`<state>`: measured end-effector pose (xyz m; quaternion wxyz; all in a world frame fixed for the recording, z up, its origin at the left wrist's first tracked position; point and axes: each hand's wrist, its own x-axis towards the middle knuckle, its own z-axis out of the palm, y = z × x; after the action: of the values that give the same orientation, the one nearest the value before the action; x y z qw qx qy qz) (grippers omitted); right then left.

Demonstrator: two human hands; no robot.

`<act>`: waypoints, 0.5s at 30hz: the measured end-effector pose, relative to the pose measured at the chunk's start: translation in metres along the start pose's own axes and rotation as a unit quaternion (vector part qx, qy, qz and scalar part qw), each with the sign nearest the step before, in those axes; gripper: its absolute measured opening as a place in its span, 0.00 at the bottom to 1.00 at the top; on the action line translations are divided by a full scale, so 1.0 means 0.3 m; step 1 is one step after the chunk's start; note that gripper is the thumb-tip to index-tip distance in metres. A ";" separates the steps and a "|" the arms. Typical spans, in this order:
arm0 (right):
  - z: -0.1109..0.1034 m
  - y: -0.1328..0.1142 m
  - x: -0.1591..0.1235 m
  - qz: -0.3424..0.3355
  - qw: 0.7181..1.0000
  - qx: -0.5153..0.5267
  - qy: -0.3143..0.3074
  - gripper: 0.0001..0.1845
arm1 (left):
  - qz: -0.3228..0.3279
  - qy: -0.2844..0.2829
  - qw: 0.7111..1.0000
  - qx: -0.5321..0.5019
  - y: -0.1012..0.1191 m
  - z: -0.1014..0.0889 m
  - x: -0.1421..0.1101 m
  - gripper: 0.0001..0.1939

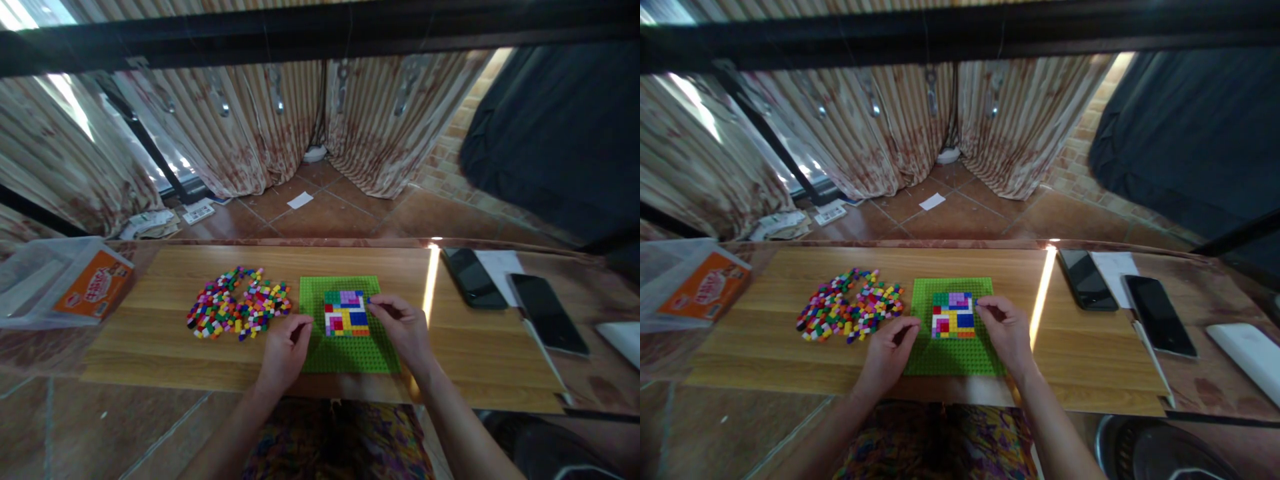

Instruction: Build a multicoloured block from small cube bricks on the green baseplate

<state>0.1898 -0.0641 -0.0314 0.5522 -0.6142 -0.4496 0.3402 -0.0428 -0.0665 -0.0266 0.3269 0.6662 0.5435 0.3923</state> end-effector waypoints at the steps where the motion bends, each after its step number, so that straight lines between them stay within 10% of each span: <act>1: 0.000 -0.001 0.000 0.007 1.000 -0.001 -0.005 0.11 | 0.017 -0.003 1.000 0.011 0.001 0.000 -0.002 0.07; 15: 0.002 -0.004 0.028 -0.073 0.990 -0.113 -0.033 0.10 | 0.085 -0.022 0.995 0.055 -0.010 0.008 -0.008 0.07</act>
<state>0.1922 -0.0561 -0.0296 0.4872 -0.6269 -0.5467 0.2660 -0.0422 -0.0682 -0.0309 0.2671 0.7352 0.4984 0.3737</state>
